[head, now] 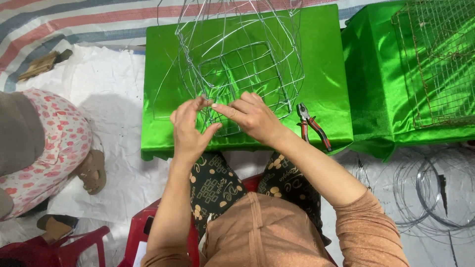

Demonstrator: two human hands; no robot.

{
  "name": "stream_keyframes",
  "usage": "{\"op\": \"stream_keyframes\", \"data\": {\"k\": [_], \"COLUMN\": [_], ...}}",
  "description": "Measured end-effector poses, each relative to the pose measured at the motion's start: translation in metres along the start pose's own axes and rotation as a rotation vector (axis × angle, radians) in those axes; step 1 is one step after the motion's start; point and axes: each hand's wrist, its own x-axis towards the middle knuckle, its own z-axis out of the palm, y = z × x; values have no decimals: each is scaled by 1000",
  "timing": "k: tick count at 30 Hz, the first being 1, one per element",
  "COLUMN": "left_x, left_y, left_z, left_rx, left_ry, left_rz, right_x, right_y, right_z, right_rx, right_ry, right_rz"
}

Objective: Assembling a wire cage by joining mesh panels with wire using pliers.

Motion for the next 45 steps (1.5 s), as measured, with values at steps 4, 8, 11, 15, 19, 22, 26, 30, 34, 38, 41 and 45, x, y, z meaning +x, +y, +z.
{"op": "stream_keyframes", "data": {"k": [4,8,11,15,19,22,26,30,34,38,41,45], "left_x": [3,9,6,3,3,3,10,13,6,2,-2,-3], "left_y": [-45,-33,-33,-40,-42,-42,-30,-19,-25,-28,-31,-21], "left_z": [19,17,19,23,26,29,22,19,22,25,29,30], "left_rx": [-77,-35,-16,-35,-73,-114,-157,-176,-170,-127,-107,-121], "left_ry": [-205,-291,-279,-210,-181,-161,-175,-171,-158,-127,-107,-91], "left_rz": [-35,-91,-90,-20,23,8,-22,-43,-23,-4,-3,-16], "right_x": [4,-3,-7,-6,2,3,3,-1,-6,-4,7,26], "right_y": [-1,0,1,1,0,-1,-2,-3,-3,-4,-9,-13], "right_z": [-6,-4,-1,-1,-10,-11,-10,-12,-5,-2,-11,-28], "right_rx": [-11,-16,-43,-93,-140,-114,-106,-130,-99,-133,-109,21], "right_ry": [13,20,5,-29,-50,-68,-81,-83,-83,-121,-201,-434], "right_rz": [-12,5,-5,-31,-30,-3,32,29,46,79,123,267]}}
